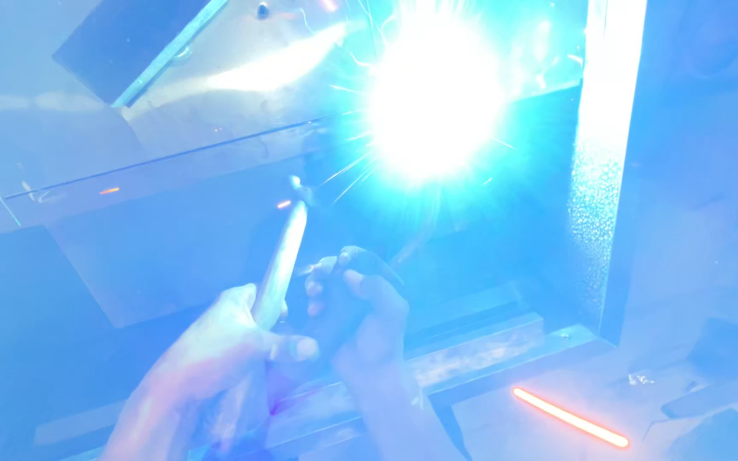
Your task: The person welds a metal sheet using a welding torch, creating bright sparks and molten metal. They hold a hammer in the other hand, occasionally tapping the weld area.
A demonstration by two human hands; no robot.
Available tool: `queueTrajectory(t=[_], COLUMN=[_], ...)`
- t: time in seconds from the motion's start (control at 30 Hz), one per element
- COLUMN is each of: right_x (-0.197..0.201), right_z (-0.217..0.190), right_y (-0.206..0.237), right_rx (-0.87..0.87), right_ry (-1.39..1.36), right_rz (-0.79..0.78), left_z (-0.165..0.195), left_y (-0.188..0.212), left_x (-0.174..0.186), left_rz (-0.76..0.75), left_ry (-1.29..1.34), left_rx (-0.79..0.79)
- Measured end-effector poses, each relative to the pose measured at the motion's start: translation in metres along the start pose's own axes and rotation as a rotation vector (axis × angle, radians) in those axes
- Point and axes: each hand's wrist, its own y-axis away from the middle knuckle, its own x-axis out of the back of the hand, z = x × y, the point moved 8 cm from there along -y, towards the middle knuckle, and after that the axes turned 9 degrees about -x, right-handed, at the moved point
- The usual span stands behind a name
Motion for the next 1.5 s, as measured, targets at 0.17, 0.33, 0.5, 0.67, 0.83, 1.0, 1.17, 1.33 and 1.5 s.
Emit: queueTrajectory(t=[0.17,0.33,0.5,0.67,0.83,1.0,1.17,1.33,1.5], right_x=[-0.004,-0.003,0.004,0.003,0.003,0.006,0.009,0.009,0.006], right_z=[0.001,0.000,0.002,0.001,-0.002,-0.002,-0.001,0.000,-0.002], right_y=[-0.001,-0.002,-0.003,0.004,-0.001,-0.004,-0.003,-0.005,-0.006], right_rx=[0.016,0.064,0.044,0.043,0.063,0.067,0.053,0.043,0.071], right_ry=[-0.016,0.036,-0.050,-0.028,-0.011,0.017,0.013,0.019,0.001], right_rz=[0.037,-0.020,-0.050,-0.099,-0.079,-0.057,-0.066,-0.066,-0.078], left_z=[-0.003,0.002,-0.003,-0.006,-0.008,-0.014,-0.015,-0.015,-0.013], left_y=[0.003,0.000,-0.004,0.002,-0.007,-0.008,-0.010,-0.010,-0.010], left_x=[0.011,-0.003,0.000,-0.004,-0.002,0.002,0.002,0.003,-0.001], left_rz=[0.034,-0.071,-0.022,-0.057,-0.025,0.018,0.038,0.041,-0.011], left_ry=[0.003,0.086,0.012,-0.015,0.027,0.005,-0.053,-0.021,0.003], left_rx=[0.052,-0.069,-0.060,-0.105,-0.112,-0.065,-0.061,-0.065,-0.076])
